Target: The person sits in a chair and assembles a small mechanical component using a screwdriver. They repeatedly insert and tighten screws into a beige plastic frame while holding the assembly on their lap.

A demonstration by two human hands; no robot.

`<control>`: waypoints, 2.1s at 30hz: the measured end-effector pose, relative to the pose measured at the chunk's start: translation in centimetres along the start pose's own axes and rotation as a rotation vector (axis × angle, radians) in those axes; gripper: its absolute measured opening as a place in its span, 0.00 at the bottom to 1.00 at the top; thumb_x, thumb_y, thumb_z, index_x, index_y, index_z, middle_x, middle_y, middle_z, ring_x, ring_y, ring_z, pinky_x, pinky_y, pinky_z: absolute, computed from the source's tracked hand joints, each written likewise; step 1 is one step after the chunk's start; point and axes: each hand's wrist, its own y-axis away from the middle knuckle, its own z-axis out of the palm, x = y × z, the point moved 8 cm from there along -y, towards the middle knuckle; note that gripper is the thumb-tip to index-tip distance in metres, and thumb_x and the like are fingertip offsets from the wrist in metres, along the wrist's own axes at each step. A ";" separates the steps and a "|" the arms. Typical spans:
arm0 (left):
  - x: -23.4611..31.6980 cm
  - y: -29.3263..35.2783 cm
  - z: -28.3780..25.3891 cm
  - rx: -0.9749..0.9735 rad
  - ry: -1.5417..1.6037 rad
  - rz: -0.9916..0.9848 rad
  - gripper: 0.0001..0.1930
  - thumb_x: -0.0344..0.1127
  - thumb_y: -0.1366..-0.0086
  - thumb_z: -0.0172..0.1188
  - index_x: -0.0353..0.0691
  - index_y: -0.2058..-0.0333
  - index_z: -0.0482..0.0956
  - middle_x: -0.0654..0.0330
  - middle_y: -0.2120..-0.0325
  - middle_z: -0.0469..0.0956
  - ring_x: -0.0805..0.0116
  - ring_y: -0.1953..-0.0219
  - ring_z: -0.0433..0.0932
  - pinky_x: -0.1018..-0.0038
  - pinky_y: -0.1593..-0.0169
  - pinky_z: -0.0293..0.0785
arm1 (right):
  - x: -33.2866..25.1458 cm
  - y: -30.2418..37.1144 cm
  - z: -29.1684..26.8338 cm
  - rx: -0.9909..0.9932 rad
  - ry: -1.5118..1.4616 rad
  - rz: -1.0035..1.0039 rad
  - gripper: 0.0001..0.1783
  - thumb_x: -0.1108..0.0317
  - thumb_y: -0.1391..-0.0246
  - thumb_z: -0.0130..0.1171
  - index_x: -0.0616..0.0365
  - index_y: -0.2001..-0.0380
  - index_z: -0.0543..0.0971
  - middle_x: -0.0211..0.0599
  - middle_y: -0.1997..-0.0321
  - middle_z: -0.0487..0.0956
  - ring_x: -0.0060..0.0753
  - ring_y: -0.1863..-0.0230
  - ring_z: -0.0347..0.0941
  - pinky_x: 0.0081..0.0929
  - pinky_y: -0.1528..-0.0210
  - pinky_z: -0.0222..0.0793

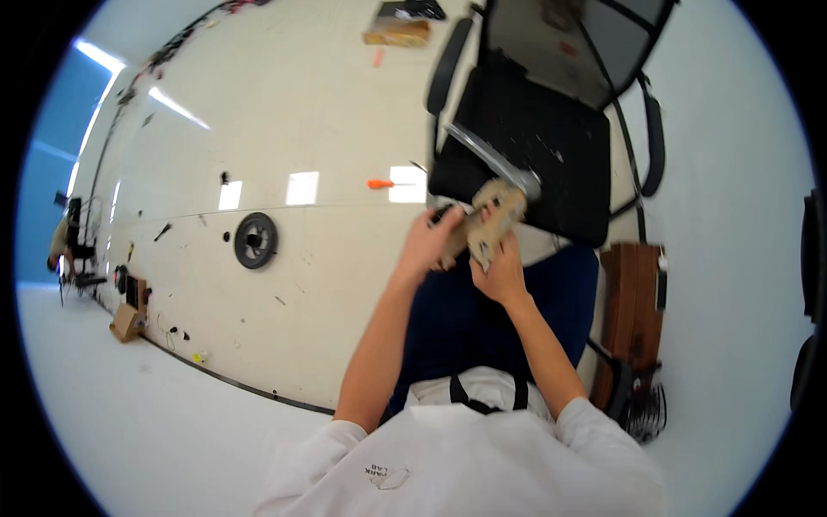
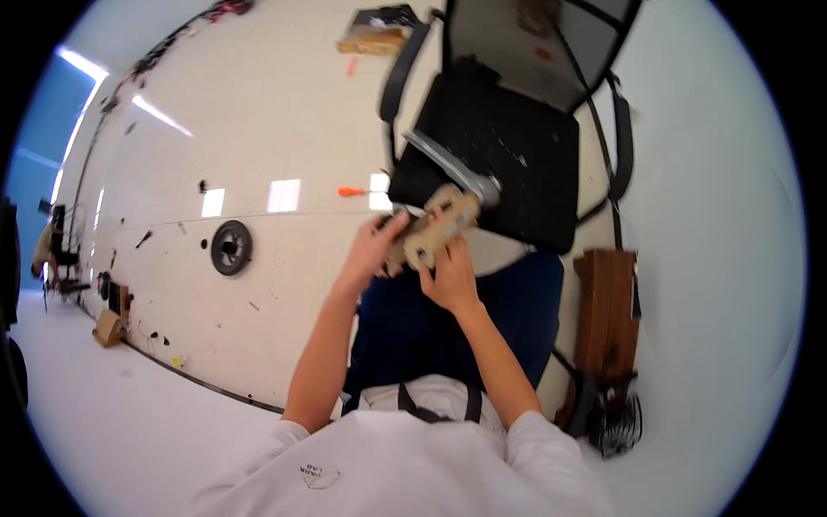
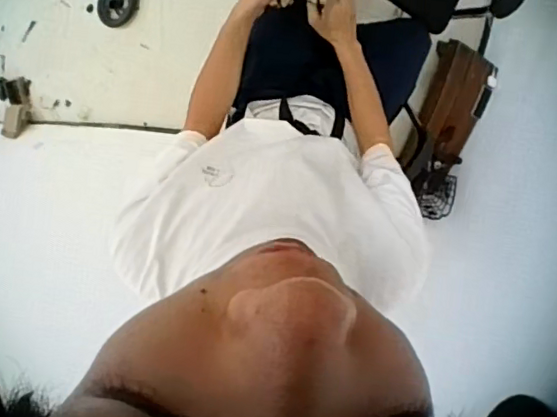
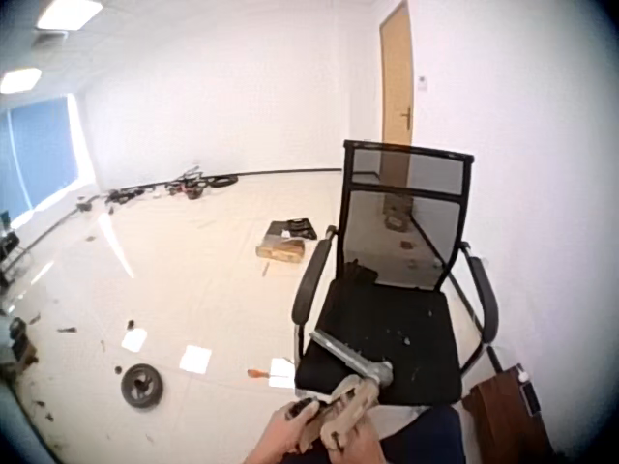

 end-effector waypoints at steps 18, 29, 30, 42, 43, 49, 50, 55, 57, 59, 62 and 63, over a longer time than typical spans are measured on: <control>-1.9 -1.5 -0.3 0.099 -0.063 0.077 0.42 0.57 0.44 0.68 0.30 0.41 0.68 0.44 0.63 0.79 0.60 0.74 0.82 0.68 0.75 0.78 | 7.1 -1.7 3.6 -0.197 0.139 -0.116 0.41 0.42 0.51 0.66 0.62 0.45 0.68 0.57 0.47 0.70 0.64 0.44 0.66 0.56 0.38 0.59; 0.4 -0.5 -0.8 0.106 -0.310 0.221 0.24 0.40 0.44 0.67 0.30 0.53 0.75 0.41 0.61 0.81 0.44 0.55 0.80 0.61 0.51 0.75 | 2.4 -3.1 1.9 -0.013 0.149 -0.055 0.18 0.64 0.53 0.60 0.60 0.60 0.70 0.48 0.62 0.71 0.57 0.57 0.69 0.46 0.55 0.65; 0.4 -0.3 -0.5 0.096 -0.308 0.212 0.24 0.40 0.44 0.67 0.30 0.53 0.75 0.41 0.60 0.81 0.44 0.55 0.80 0.61 0.51 0.75 | 2.1 -2.8 1.7 0.006 0.146 -0.026 0.17 0.65 0.53 0.60 0.61 0.62 0.70 0.48 0.62 0.70 0.57 0.57 0.69 0.46 0.56 0.65; 0.1 0.6 -0.3 0.175 -0.326 0.187 0.26 0.38 0.45 0.68 0.30 0.51 0.74 0.40 0.59 0.81 0.44 0.54 0.80 0.62 0.49 0.75 | 1.4 -1.0 1.8 0.101 0.109 0.176 0.16 0.75 0.52 0.64 0.62 0.63 0.68 0.52 0.69 0.76 0.62 0.67 0.75 0.46 0.67 0.70; 0.3 0.7 -0.3 0.176 -0.324 0.187 0.26 0.38 0.45 0.68 0.29 0.51 0.74 0.40 0.59 0.81 0.44 0.53 0.80 0.62 0.49 0.75 | 1.6 -0.8 2.0 0.113 0.099 0.184 0.16 0.75 0.52 0.64 0.62 0.62 0.68 0.51 0.69 0.76 0.62 0.68 0.75 0.45 0.68 0.70; 0.1 -0.1 -0.4 0.166 -0.355 0.221 0.25 0.37 0.44 0.67 0.28 0.51 0.74 0.40 0.62 0.81 0.46 0.59 0.82 0.62 0.54 0.77 | 1.6 -0.6 1.7 0.081 -0.007 0.246 0.17 0.75 0.53 0.62 0.62 0.60 0.69 0.51 0.65 0.78 0.60 0.64 0.76 0.43 0.62 0.71; 0.7 0.0 -0.1 0.157 -0.352 0.225 0.25 0.37 0.44 0.66 0.28 0.51 0.74 0.40 0.63 0.81 0.48 0.62 0.83 0.63 0.57 0.78 | 1.9 -0.4 1.5 0.063 0.048 0.219 0.17 0.75 0.53 0.62 0.62 0.59 0.70 0.51 0.64 0.78 0.59 0.62 0.76 0.42 0.60 0.72; 0.6 0.4 -0.1 0.119 -0.253 0.108 0.24 0.36 0.42 0.66 0.28 0.51 0.73 0.47 0.69 0.81 0.63 0.78 0.81 0.71 0.75 0.76 | 2.4 0.3 -0.1 0.143 0.004 0.322 0.22 0.73 0.51 0.63 0.64 0.52 0.72 0.50 0.58 0.77 0.54 0.56 0.75 0.37 0.51 0.70; 0.7 0.6 -0.1 0.123 -0.251 0.128 0.24 0.36 0.42 0.66 0.28 0.51 0.72 0.49 0.71 0.80 0.66 0.81 0.80 0.72 0.78 0.75 | 4.1 2.8 0.2 0.166 -0.206 0.554 0.22 0.71 0.49 0.64 0.64 0.50 0.73 0.49 0.54 0.76 0.51 0.53 0.73 0.36 0.47 0.70; 1.1 0.9 0.0 0.112 -0.240 0.129 0.24 0.36 0.41 0.66 0.27 0.50 0.72 0.49 0.72 0.80 0.65 0.81 0.80 0.72 0.77 0.76 | 4.8 4.7 0.2 0.203 -0.440 0.701 0.20 0.72 0.48 0.63 0.63 0.52 0.74 0.49 0.54 0.75 0.49 0.52 0.73 0.36 0.48 0.70; 1.2 0.9 0.0 0.125 -0.245 0.142 0.24 0.36 0.41 0.66 0.27 0.51 0.72 0.49 0.73 0.80 0.65 0.81 0.79 0.72 0.77 0.76 | 3.0 3.4 -1.4 0.206 -0.278 0.526 0.17 0.71 0.47 0.62 0.64 0.54 0.74 0.48 0.57 0.76 0.51 0.55 0.74 0.39 0.52 0.71; 1.1 0.9 0.0 0.124 -0.238 0.134 0.24 0.36 0.41 0.66 0.27 0.51 0.72 0.49 0.73 0.80 0.65 0.81 0.79 0.71 0.77 0.76 | 2.1 2.7 -1.9 0.198 -0.139 0.402 0.16 0.71 0.46 0.62 0.64 0.55 0.74 0.47 0.58 0.77 0.52 0.57 0.75 0.40 0.53 0.71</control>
